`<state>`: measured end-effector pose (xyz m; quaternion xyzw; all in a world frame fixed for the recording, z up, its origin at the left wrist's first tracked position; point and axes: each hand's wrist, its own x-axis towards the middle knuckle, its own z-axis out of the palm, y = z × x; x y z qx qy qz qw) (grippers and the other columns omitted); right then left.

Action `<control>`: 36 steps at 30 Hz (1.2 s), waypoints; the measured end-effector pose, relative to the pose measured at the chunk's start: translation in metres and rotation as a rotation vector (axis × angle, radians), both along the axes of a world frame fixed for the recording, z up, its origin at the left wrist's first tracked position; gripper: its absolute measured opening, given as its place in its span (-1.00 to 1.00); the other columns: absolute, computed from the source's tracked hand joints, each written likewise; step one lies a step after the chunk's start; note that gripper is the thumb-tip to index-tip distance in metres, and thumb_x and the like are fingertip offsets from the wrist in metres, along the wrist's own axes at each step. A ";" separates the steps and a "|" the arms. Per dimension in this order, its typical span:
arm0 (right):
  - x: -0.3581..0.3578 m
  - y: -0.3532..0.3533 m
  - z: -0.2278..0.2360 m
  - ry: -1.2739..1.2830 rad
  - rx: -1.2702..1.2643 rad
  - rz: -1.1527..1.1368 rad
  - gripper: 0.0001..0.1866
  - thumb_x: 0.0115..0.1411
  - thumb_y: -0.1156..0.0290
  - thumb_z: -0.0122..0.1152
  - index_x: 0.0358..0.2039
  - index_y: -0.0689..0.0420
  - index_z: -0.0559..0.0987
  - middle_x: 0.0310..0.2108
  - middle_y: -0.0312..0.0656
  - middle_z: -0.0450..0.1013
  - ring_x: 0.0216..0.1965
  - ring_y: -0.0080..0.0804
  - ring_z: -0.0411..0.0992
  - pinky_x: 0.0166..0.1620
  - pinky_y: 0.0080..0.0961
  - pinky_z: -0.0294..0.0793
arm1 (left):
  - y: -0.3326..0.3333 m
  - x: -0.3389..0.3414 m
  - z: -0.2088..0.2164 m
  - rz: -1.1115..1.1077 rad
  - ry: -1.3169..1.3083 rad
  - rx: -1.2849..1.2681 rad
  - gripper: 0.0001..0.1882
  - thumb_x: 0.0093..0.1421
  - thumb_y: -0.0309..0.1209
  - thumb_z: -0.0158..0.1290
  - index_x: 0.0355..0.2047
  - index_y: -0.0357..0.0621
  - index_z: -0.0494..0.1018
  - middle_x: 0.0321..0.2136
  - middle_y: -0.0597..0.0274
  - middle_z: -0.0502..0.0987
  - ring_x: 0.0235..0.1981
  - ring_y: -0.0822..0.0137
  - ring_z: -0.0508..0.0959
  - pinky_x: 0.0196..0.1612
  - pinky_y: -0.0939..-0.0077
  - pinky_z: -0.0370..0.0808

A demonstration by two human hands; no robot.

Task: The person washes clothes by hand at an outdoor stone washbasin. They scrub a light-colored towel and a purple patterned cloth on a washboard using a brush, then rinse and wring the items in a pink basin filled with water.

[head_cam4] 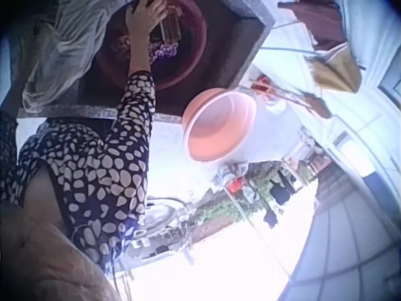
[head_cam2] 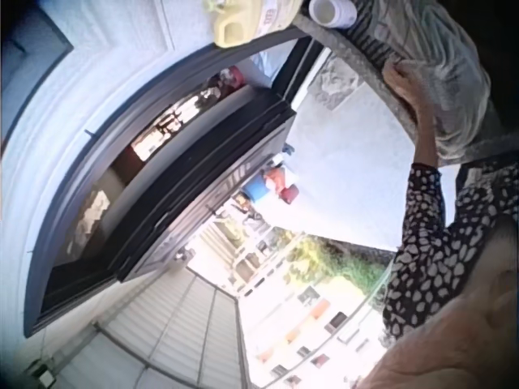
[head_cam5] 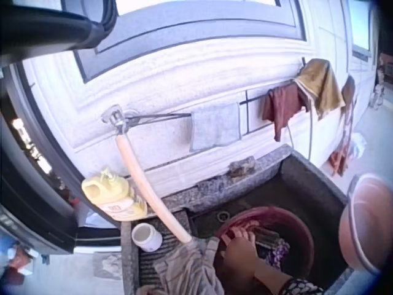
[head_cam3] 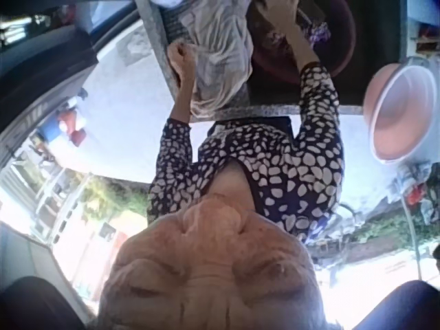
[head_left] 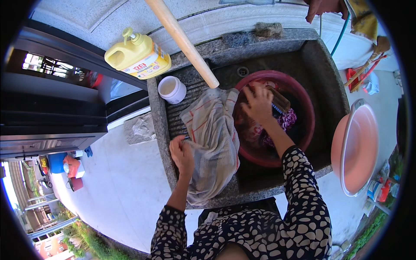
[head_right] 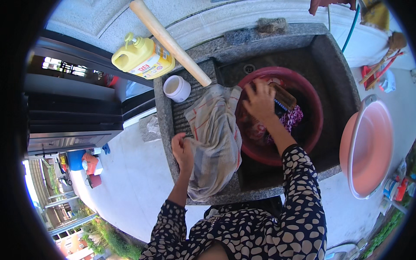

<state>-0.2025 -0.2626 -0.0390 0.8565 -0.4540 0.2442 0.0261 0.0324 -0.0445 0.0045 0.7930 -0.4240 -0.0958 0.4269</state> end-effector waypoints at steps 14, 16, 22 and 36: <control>0.085 0.046 0.053 -0.918 1.082 0.317 -0.81 0.06 0.42 0.23 -0.31 0.20 0.51 -0.42 -0.04 0.44 -0.31 -0.08 0.42 -0.19 -0.24 0.39 | -0.026 -0.014 -0.010 -0.103 0.515 0.016 -0.77 0.21 -0.53 -0.01 -0.11 -0.25 0.43 -0.36 0.23 0.46 -0.34 0.38 0.42 -0.19 0.48 0.40; 0.093 0.035 0.044 -0.700 0.596 0.363 -0.73 0.03 0.40 0.30 -0.25 0.14 0.50 -0.29 -0.23 0.46 -0.17 -0.23 0.38 -0.08 -0.37 0.32 | -0.027 -0.012 -0.014 -0.134 0.405 0.110 -0.67 0.18 -0.46 0.05 -0.03 -0.23 0.41 -0.28 0.16 0.48 -0.25 0.31 0.44 -0.11 0.41 0.39; 0.135 0.077 0.003 -0.195 0.392 0.161 -0.54 -0.08 0.13 0.38 -0.18 0.05 0.52 -0.12 -0.15 0.40 -0.13 -0.19 0.38 -0.16 -0.30 0.39 | -0.003 -0.048 -0.002 -0.249 -0.252 0.469 0.14 -0.03 -0.04 0.25 0.35 -0.29 -0.17 0.23 -0.22 0.09 0.22 -0.21 0.13 0.27 0.07 0.07; 0.130 0.056 -0.004 -0.672 0.536 0.019 -0.68 -0.06 0.43 0.31 -0.24 0.06 0.48 -0.24 -0.09 0.43 -0.25 -0.06 0.39 -0.21 -0.13 0.38 | 0.010 -0.007 -0.010 -0.300 0.013 0.139 -0.27 0.13 -0.47 0.01 0.30 -0.31 0.02 0.15 -0.21 0.24 0.17 -0.17 0.24 0.22 0.07 0.17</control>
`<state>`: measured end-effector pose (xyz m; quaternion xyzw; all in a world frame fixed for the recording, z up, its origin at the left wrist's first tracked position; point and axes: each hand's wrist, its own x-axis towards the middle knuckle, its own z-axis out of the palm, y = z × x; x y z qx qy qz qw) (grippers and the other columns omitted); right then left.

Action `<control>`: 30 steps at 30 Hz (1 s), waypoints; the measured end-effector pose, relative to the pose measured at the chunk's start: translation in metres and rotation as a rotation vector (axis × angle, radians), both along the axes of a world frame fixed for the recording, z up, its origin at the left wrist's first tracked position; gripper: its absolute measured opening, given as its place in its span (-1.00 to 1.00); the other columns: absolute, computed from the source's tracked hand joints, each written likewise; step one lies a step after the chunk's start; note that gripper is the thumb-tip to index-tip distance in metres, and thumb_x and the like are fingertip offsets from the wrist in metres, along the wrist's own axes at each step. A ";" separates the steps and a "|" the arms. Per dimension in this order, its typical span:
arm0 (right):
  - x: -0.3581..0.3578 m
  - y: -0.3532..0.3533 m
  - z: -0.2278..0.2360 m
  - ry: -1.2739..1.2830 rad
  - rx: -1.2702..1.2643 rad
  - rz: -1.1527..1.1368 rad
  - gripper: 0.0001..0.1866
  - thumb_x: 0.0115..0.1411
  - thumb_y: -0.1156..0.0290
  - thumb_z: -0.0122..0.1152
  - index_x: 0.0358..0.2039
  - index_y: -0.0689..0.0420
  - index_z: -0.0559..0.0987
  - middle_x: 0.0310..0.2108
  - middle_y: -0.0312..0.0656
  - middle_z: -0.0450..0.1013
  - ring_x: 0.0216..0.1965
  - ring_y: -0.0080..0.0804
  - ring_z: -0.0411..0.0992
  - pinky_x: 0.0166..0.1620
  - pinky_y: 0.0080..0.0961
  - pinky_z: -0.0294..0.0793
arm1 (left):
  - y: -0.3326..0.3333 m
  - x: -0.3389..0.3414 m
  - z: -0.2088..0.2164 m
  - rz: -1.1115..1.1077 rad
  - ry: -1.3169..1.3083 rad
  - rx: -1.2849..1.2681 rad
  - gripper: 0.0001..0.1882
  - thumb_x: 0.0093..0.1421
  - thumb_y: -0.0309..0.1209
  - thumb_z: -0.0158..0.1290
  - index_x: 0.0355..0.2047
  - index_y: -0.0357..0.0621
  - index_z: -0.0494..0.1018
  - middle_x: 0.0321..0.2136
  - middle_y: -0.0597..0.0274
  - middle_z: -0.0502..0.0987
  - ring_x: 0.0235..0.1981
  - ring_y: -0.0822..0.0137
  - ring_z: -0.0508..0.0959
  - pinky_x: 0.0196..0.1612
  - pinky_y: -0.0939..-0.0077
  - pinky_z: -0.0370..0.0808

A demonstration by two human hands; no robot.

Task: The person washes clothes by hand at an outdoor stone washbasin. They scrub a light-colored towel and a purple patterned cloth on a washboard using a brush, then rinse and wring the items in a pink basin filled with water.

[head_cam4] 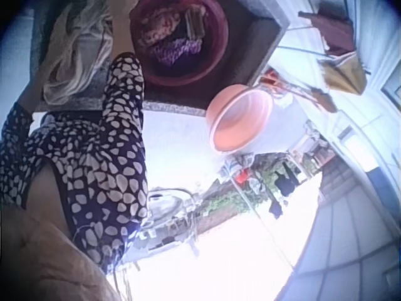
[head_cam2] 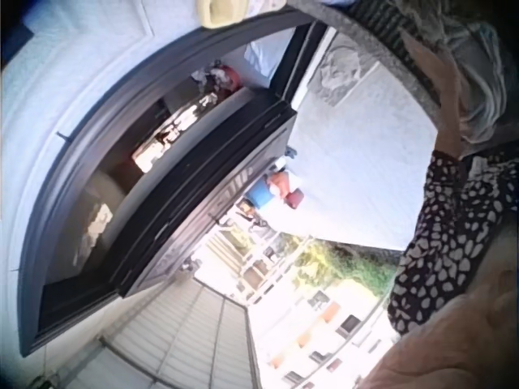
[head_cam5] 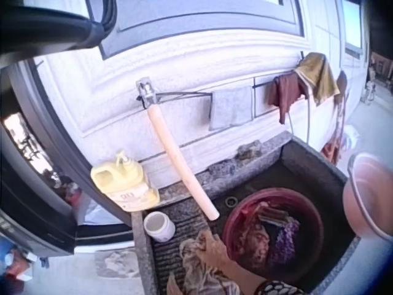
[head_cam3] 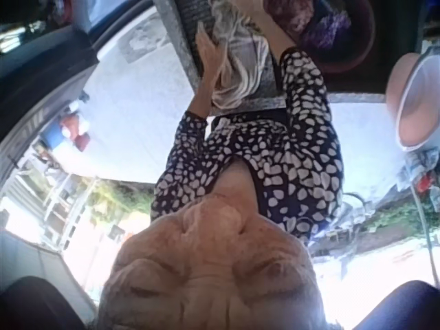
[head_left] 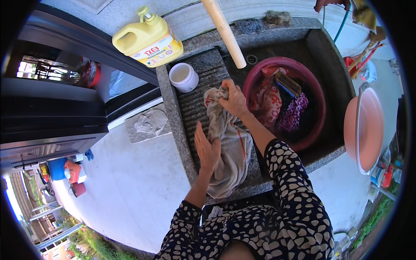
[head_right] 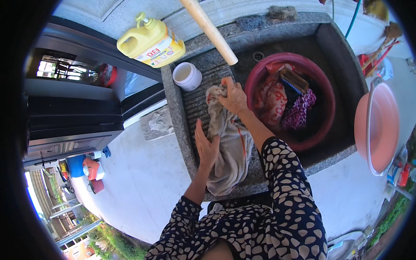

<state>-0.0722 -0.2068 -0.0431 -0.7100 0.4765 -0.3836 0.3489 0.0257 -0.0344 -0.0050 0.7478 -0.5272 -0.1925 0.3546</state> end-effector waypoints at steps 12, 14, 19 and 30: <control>0.029 -0.004 0.004 0.601 -0.395 -0.049 -0.82 0.08 0.25 0.19 -0.30 -0.06 0.60 -0.38 -0.28 0.43 -0.26 -0.24 0.37 -0.31 -0.18 0.28 | -0.019 0.000 0.002 -0.338 -0.276 0.295 -0.32 0.13 -0.44 0.09 0.21 -0.38 0.07 0.11 -0.18 0.19 0.09 -0.19 0.21 0.15 0.02 0.19; 0.039 -0.011 0.010 0.607 -0.460 -0.088 -0.86 0.07 0.27 0.20 -0.32 -0.10 0.60 -0.37 -0.27 0.43 -0.25 -0.22 0.37 -0.26 -0.13 0.32 | -0.017 -0.001 0.001 -0.276 -0.273 0.229 -0.28 0.15 -0.33 0.10 0.22 -0.38 0.06 0.12 -0.18 0.18 0.11 -0.18 0.20 0.16 0.02 0.17; 0.010 -0.001 0.001 0.347 -0.303 0.267 -0.83 0.04 0.26 0.21 -0.31 -0.11 0.61 -0.33 -0.34 0.42 -0.20 -0.30 0.40 -0.31 -0.28 0.43 | -0.016 -0.020 0.001 -0.136 -0.398 0.055 -0.24 0.17 -0.16 0.07 0.23 -0.39 0.06 0.12 -0.24 0.19 0.16 -0.21 0.19 0.17 -0.03 0.15; 0.028 0.010 0.003 0.528 -0.566 0.043 -0.81 -0.01 0.23 0.31 -0.47 0.04 0.55 -0.41 -0.30 0.33 -0.31 -0.33 0.36 -0.35 -0.33 0.33 | 0.021 -0.028 -0.001 -0.291 -0.280 0.134 -0.30 0.04 -0.50 0.05 0.23 -0.37 0.14 0.22 -0.20 0.14 0.18 -0.16 0.21 0.23 0.04 0.13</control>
